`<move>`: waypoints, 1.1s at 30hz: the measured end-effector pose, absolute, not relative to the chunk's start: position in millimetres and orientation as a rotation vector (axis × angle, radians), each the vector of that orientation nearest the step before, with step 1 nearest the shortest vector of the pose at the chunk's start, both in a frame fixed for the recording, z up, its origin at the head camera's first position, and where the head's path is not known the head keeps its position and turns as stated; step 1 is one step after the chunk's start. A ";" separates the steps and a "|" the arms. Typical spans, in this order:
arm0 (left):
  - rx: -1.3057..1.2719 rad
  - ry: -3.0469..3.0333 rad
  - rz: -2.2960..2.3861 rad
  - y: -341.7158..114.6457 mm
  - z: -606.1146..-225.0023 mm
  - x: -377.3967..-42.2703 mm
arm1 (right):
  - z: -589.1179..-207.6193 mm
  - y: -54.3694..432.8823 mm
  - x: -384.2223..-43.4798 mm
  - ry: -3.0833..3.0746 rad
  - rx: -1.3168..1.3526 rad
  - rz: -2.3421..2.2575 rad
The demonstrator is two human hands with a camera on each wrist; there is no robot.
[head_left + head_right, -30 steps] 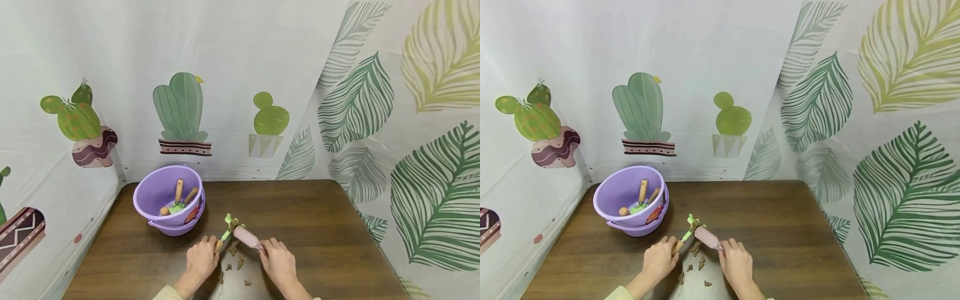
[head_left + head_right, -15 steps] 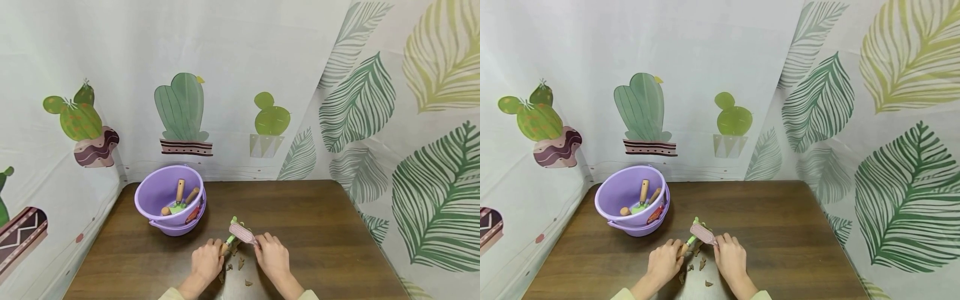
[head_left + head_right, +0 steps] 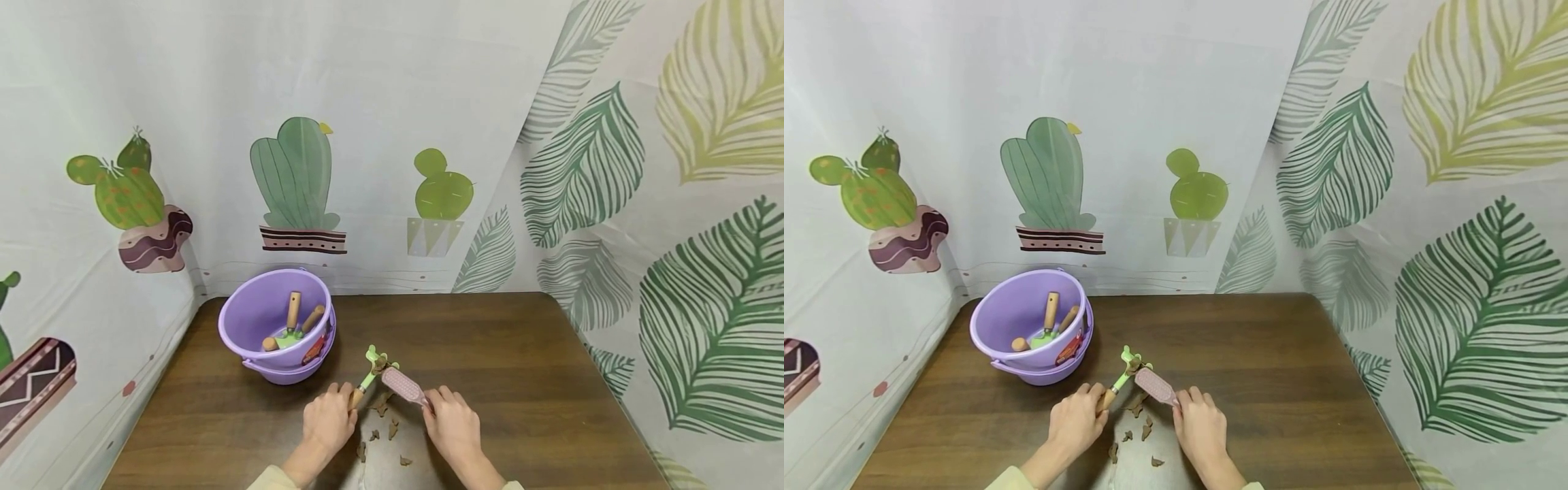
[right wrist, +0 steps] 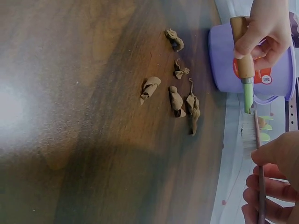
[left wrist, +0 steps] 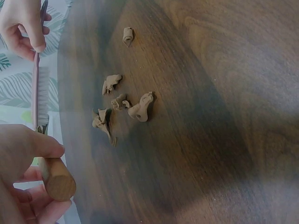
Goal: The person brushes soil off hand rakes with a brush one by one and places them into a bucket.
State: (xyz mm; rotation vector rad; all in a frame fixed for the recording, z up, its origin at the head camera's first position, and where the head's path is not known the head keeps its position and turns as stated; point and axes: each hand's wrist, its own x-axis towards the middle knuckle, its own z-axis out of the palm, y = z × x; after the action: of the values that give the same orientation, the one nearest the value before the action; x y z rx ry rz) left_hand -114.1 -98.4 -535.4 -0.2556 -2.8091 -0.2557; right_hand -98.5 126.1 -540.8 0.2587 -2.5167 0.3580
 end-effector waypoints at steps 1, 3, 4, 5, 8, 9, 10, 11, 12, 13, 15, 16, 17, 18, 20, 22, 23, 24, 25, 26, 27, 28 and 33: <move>-0.257 -2.812 -0.257 -98.8 -535.1 -114.2 | -541.3 126.9 -98.1 -2.510 0.266 0.359; -0.259 -2.817 -0.260 -99.1 -535.1 -114.3 | -541.6 127.6 -97.7 -2.492 0.286 0.366; -0.261 -2.819 -0.260 -98.9 -535.4 -114.1 | -541.3 127.4 -97.6 -2.482 0.297 0.368; -0.263 -2.819 -0.260 -98.4 -535.5 -113.8 | -540.9 127.0 -97.8 -2.471 0.308 0.371; -0.281 -2.829 -0.251 -95.6 -537.8 -112.0 | -538.9 124.4 -99.6 -2.432 0.337 0.379; -0.293 -2.830 -0.249 -94.2 -538.4 -111.0 | -537.7 123.1 -100.6 -2.419 0.343 0.381; -0.305 -2.832 -0.246 -92.6 -539.0 -109.8 | -536.4 121.7 -101.7 -2.409 0.348 0.382; -0.316 -2.832 -0.242 -91.1 -539.3 -108.6 | -535.3 120.3 -102.9 -2.401 0.351 0.382; -0.325 -2.831 -0.238 -89.6 -539.8 -107.3 | -534.2 119.0 -104.2 -2.397 0.353 0.381; -0.334 -2.830 -0.235 -88.1 -539.8 -106.0 | -533.2 117.7 -105.3 -2.398 0.353 0.376; -0.347 -2.824 -0.235 -85.5 -539.0 -103.7 | -531.4 115.4 -107.4 -2.410 0.351 0.364; -0.351 -2.824 -0.236 -84.5 -538.8 -102.8 | -530.9 114.4 -108.2 -2.420 0.346 0.358; -0.355 -2.824 -0.239 -83.7 -538.2 -102.1 | -530.8 113.6 -108.8 -2.431 0.341 0.349; -0.358 -2.823 -0.242 -83.0 -537.9 -101.6 | -530.7 113.0 -109.4 -2.441 0.335 0.341; -0.356 -2.820 -0.246 -82.1 -537.3 -101.2 | -530.6 112.1 -110.0 -2.459 0.325 0.324; -0.345 -2.822 -0.246 -81.9 -536.8 -101.4 | -530.7 111.4 -110.1 -2.471 0.320 0.308; -0.339 -2.822 -0.241 -82.1 -536.7 -101.7 | -530.5 111.1 -109.8 -2.476 0.319 0.299; -0.331 -2.823 -0.233 -82.4 -536.8 -102.1 | -530.2 110.8 -109.3 -2.482 0.318 0.292; -0.323 -2.823 -0.227 -82.7 -536.9 -102.6 | -529.9 110.6 -108.9 -2.488 0.318 0.285; -0.316 -2.823 -0.220 -83.3 -537.2 -103.3 | -529.3 110.4 -108.3 -2.494 0.318 0.280; -0.311 -2.822 -0.217 -83.8 -537.4 -104.0 | -528.9 110.3 -107.6 -2.500 0.314 0.279; -0.309 -2.815 -0.215 -84.7 -538.2 -105.1 | -528.3 110.4 -106.8 -2.507 0.311 0.278; -0.277 -2.789 -0.231 -90.6 -539.4 -110.1 | -526.5 113.2 -100.6 -2.538 0.282 0.290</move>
State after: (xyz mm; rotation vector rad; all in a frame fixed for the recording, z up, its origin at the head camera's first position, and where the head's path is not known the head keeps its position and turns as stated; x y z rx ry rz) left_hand -110.1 -90.6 -539.4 -0.2774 -2.7892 -0.2312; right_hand -100.6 113.2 -526.5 0.2824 -2.5379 0.2897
